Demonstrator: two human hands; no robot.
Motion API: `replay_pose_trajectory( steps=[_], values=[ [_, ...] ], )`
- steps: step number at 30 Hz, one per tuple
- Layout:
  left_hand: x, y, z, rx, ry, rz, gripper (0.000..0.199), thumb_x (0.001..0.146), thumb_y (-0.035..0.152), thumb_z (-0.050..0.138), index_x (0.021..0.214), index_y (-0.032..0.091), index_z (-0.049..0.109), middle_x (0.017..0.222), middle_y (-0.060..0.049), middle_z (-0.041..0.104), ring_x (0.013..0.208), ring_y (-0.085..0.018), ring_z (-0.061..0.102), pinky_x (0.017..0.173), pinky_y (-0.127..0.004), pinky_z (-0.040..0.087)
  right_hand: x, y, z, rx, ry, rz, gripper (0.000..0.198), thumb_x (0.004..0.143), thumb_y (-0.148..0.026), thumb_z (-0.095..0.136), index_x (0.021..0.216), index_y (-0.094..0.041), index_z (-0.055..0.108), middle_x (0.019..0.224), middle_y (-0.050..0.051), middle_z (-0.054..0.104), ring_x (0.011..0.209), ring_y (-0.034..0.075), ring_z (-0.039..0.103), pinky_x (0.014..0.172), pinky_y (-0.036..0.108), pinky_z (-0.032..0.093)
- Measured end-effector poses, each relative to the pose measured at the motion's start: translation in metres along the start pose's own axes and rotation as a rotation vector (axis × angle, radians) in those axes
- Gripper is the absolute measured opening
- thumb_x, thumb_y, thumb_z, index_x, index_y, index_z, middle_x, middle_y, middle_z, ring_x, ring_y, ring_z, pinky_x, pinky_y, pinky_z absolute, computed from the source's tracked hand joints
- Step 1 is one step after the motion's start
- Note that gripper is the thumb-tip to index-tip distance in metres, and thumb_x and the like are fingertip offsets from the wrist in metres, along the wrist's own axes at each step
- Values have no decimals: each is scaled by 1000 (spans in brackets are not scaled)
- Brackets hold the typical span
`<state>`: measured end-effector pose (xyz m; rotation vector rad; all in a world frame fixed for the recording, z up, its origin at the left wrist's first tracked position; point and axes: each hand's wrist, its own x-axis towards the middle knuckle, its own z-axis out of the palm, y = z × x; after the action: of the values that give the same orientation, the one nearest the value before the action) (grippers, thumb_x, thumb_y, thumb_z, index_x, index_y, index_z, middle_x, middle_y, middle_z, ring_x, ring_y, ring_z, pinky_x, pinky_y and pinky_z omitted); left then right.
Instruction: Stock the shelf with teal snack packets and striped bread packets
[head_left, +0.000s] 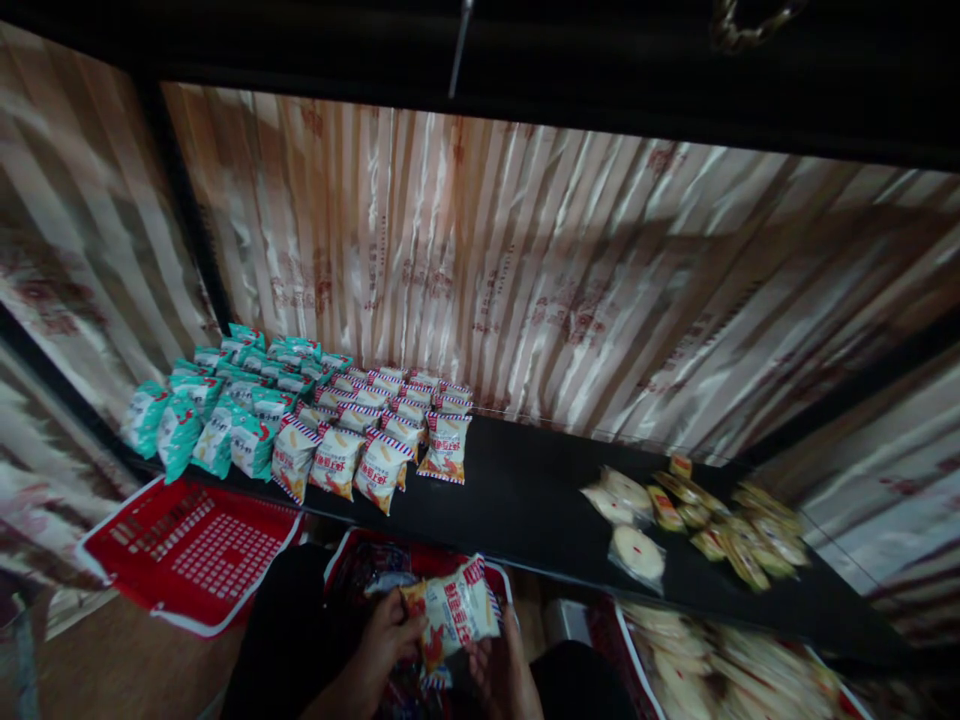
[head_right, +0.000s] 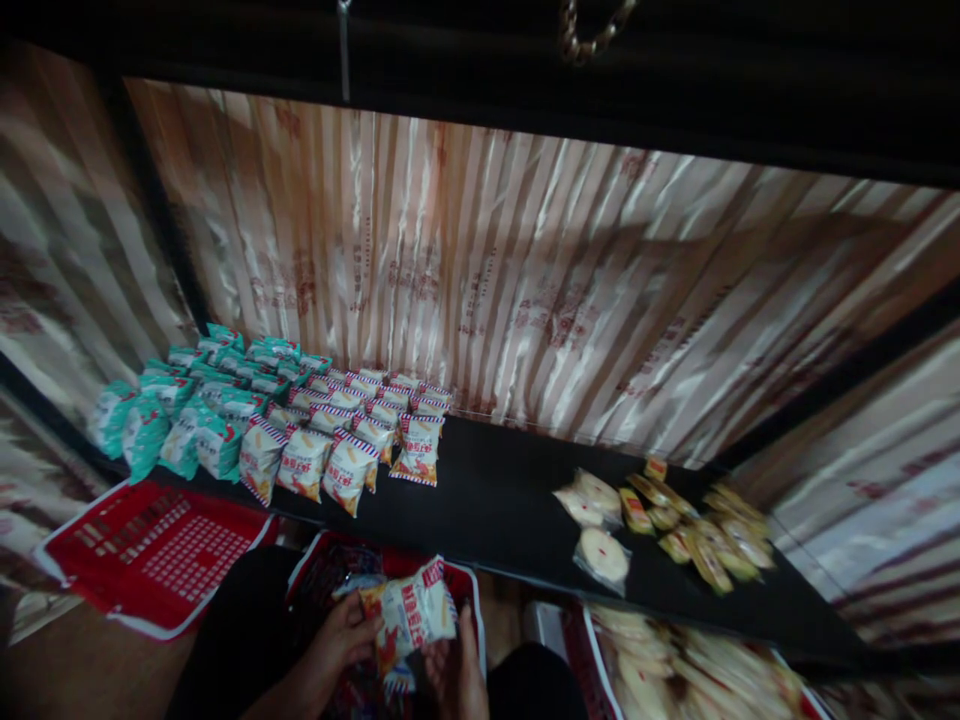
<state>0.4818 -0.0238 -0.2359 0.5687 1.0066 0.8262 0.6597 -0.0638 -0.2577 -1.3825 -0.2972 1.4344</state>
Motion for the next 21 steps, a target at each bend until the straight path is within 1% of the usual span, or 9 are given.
replay_pose_trajectory(
  steps=[3,5,8,10,13,15,17,19,21],
  values=[
    [-3,6,4,-66,3,0,67,44,53,80,98,19,59,98,-10,68,89,-29,66,76,-39,50,-8,-4,9,77,73,71,64,50,-78,63,83,-23,62,80,4,70,76,21,66,68,30,51],
    [-5,11,9,-81,3,18,68,44,53,81,98,18,60,99,-11,68,90,-29,66,78,-39,50,-12,-5,14,60,76,41,68,49,-74,68,95,-24,63,96,5,70,88,22,65,72,30,51],
    [-11,21,15,-73,1,44,67,45,53,81,98,17,60,95,-11,69,86,-28,67,75,-37,51,-18,-9,20,69,45,-12,68,48,-64,76,102,-25,62,107,4,68,99,23,62,78,29,50],
    [-15,27,17,-75,-7,59,64,48,51,81,97,16,60,92,-11,70,84,-27,67,74,-36,52,-22,-15,24,89,31,-27,64,50,-58,79,102,-24,62,108,4,68,99,21,62,79,27,49],
    [-23,37,18,-74,-1,96,59,49,49,81,94,16,60,89,-9,70,83,-26,67,72,-35,52,-29,-27,32,102,16,-34,58,54,-50,81,101,-22,62,100,3,69,90,18,64,74,24,49],
    [-28,42,17,-67,-1,108,56,50,47,81,91,16,59,88,-8,71,82,-25,68,73,-34,53,-33,-34,37,117,-6,-35,54,54,-47,81,96,-20,63,92,3,69,83,17,64,69,24,48],
    [-32,46,17,-64,-15,107,54,51,43,81,91,16,58,88,-7,71,82,-24,68,74,-34,53,-36,-37,43,129,-3,-47,50,53,-47,82,90,-19,64,87,2,69,80,17,64,68,24,48],
    [-37,48,18,-70,-19,106,51,54,42,80,92,16,57,89,-7,71,83,-23,68,75,-33,53,-39,-39,48,118,-5,-70,48,53,-47,82,89,-20,64,88,1,69,83,17,64,70,24,48],
    [-39,46,19,-78,-9,106,50,55,41,80,91,16,56,89,-7,70,82,-22,68,76,-34,53,-42,-39,53,102,-35,-88,48,55,-46,81,92,-21,64,92,1,70,88,17,63,74,25,48]
  ],
)
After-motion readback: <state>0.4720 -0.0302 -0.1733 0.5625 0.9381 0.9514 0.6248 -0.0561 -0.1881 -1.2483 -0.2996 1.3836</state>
